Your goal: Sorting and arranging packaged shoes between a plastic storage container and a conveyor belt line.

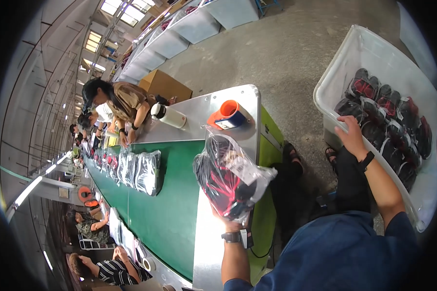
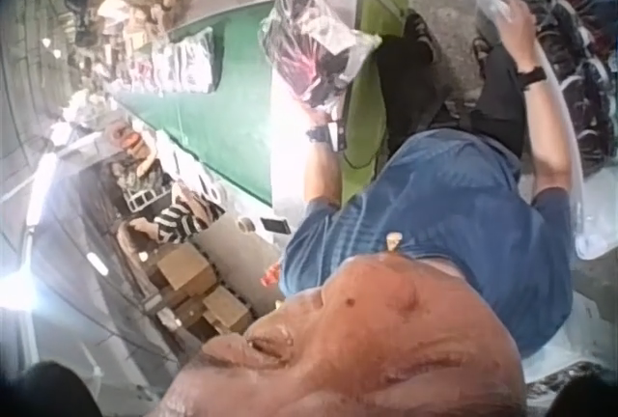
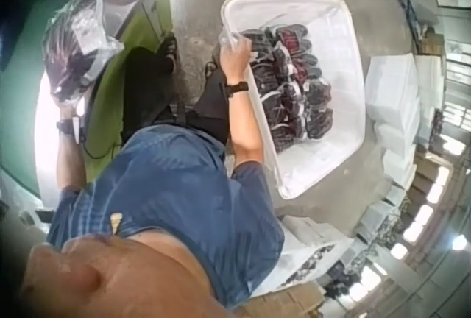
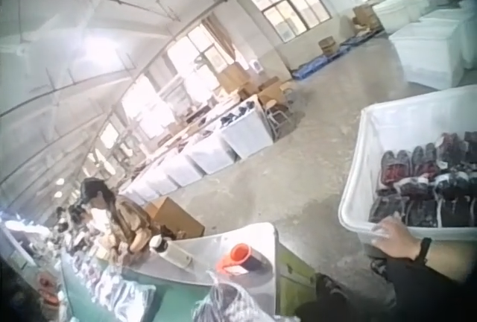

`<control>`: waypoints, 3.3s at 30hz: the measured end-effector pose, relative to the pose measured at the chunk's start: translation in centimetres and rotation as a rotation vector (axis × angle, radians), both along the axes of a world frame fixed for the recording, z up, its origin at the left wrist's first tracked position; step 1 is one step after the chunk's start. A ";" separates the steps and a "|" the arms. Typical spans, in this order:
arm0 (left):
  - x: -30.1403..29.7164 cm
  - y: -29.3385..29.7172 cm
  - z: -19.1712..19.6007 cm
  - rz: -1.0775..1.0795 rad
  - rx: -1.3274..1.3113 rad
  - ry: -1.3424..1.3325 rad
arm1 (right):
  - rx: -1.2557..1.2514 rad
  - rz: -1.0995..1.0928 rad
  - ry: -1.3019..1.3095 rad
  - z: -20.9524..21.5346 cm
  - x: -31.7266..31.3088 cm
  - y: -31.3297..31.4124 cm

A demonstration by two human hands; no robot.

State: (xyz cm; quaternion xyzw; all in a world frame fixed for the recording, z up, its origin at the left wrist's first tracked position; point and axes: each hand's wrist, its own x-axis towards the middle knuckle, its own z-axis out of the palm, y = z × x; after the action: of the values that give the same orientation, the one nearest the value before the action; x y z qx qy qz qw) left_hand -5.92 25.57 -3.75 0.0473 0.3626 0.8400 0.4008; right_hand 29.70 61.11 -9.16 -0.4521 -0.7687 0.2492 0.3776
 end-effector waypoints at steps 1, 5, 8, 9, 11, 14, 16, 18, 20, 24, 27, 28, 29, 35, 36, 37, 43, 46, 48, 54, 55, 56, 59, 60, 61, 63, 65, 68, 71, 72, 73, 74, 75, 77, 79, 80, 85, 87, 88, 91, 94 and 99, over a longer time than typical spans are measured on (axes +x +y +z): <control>0.3 0.1 0.2 -0.024 0.035 0.018 | 0.018 0.022 -0.004 0.7 -0.1 -0.6; 0.8 1.3 1.2 -0.140 0.168 0.064 | -0.141 0.123 0.128 4.1 -1.5 -1.4; 0.8 2.1 1.7 -0.239 0.259 0.064 | -0.280 0.197 0.275 6.8 -2.8 -1.6; 0.8 2.5 1.8 -0.276 0.293 0.060 | -0.302 0.220 0.318 7.2 -2.9 -1.5; -3.8 -2.4 -2.5 -0.097 -0.243 0.205 | -0.329 0.278 0.367 9.4 -3.4 -1.7; 1.9 2.6 5.0 -0.334 -0.314 0.349 | -0.474 0.348 0.431 11.2 -3.6 -2.4; 2.0 2.2 5.0 -0.515 -0.229 0.306 | -0.264 0.568 0.258 13.1 -3.8 -3.3; 3.0 3.2 5.9 -0.675 -0.299 0.370 | -0.121 0.728 0.185 13.3 -4.2 -4.3; 3.2 4.2 6.7 -0.913 -0.417 0.367 | -0.150 0.871 0.171 13.4 -3.9 -4.8; 5.5 5.8 6.3 -1.000 -0.460 0.476 | -0.419 1.084 0.004 13.5 -2.2 -4.3; 5.9 7.4 5.7 -1.149 -0.543 0.470 | -0.371 0.970 -0.065 12.7 0.5 -4.3; 7.7 7.9 6.2 -1.007 -0.428 0.513 | -0.339 0.869 -0.096 12.8 1.6 -4.4; 8.2 8.8 6.5 -0.912 -0.340 0.681 | -0.353 0.750 -0.082 13.2 2.9 -4.1; 5.8 7.6 5.1 -0.629 -0.498 0.793 | -0.248 0.016 0.088 10.8 15.1 2.6; 5.4 6.7 4.8 -0.577 -0.529 0.789 | -0.328 -0.078 0.214 12.8 15.6 3.4; 5.6 6.3 4.7 -0.580 -0.519 0.782 | -0.266 -0.187 0.311 11.0 18.1 5.2; 6.6 4.5 3.4 -0.495 -0.604 0.703 | -0.388 -0.829 0.483 1.3 31.2 11.9; 6.4 3.6 3.1 -0.477 -0.608 0.733 | -0.468 -0.826 0.458 -2.8 29.9 11.3; 7.2 3.4 3.9 -0.421 -0.606 0.674 | -0.573 -0.675 0.517 -4.2 28.3 10.3; 5.4 2.3 5.0 -0.345 -0.616 0.624 | -0.345 -0.314 0.234 -3.3 12.7 6.3; 5.0 2.0 5.3 -0.318 -0.625 0.613 | -0.381 -0.263 0.151 -3.2 10.6 5.5; 3.2 1.0 4.0 -0.325 -0.628 0.643 | -0.342 -0.162 0.041 -2.0 8.5 4.8; 1.4 1.7 4.8 -0.290 -0.566 0.640 | -0.134 0.061 -0.085 -2.3 3.8 3.2; 0.2 1.2 4.5 -0.314 -0.523 0.633 | -0.095 0.019 -0.126 -2.9 3.1 2.8; -0.6 0.9 4.9 -0.301 -0.478 0.567 | -0.003 -0.025 -0.178 -3.2 2.2 2.5; -2.6 -0.2 5.3 -0.260 -0.454 0.528 | -0.012 -0.078 -0.164 -3.7 1.9 2.6; -4.8 -1.3 6.2 -0.181 -0.564 0.597 | -0.019 -0.087 -0.194 -4.0 2.4 2.7; -10.0 -3.5 5.7 -0.001 -0.681 0.675 | -0.051 -0.048 -0.193 -3.6 1.9 2.1; -16.0 -5.2 5.3 0.166 -0.837 0.701 | -0.032 -0.048 -0.220 -4.9 2.2 2.9; -17.9 -5.6 5.4 0.185 -0.830 0.699 | -0.019 -0.036 -0.215 -4.9 1.6 3.0; -19.8 -5.5 5.3 0.235 -0.872 0.725 | -0.039 -0.049 -0.215 -4.9 1.4 2.9; -21.8 -5.6 4.8 0.284 -0.912 0.750 | -0.058 -0.064 -0.214 -4.8 1.4 2.9; -24.5 -6.2 3.8 0.339 -0.940 0.777 | -0.043 -0.057 -0.206 -4.7 1.2 3.0; -28.9 -6.5 2.5 0.417 -1.061 0.892 | -0.050 -0.066 -0.224 -4.8 1.2 3.1; -31.9 -5.7 2.6 0.467 -1.155 0.951 | -0.026 -0.089 -0.216 -5.0 1.6 3.1; -33.1 -6.0 2.4 0.496 -1.352 1.063 | -0.015 -0.092 -0.220 -5.2 1.8 2.9; -37.7 -5.5 1.7 0.450 -1.725 1.144 | 0.061 -0.118 -0.195 -4.8 1.5 1.8; -38.9 -5.6 1.4 0.475 -1.728 1.094 | 0.038 -0.104 -0.208 -4.3 1.4 1.4; -39.6 -5.9 1.6 0.407 -1.754 1.103 | 0.045 -0.102 -0.205 -4.5 1.3 1.5; -38.3 -4.4 1.1 0.271 -1.853 1.158 | 0.012 -0.128 -0.217 -4.6 1.2 1.4; -34.9 -3.0 1.9 0.321 -1.877 1.294 | 0.031 -0.121 -0.215 -5.6 1.7 1.9; -27.1 -2.4 1.4 0.417 -1.779 1.515 | 0.001 -0.153 -0.253 -5.5 1.3 2.0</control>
State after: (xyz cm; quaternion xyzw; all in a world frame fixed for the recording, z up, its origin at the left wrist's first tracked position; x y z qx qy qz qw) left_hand -33.00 23.18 -2.36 0.1773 0.9644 0.1002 -0.1685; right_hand 30.97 63.10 -14.64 -0.5369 -0.7736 0.1605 0.2959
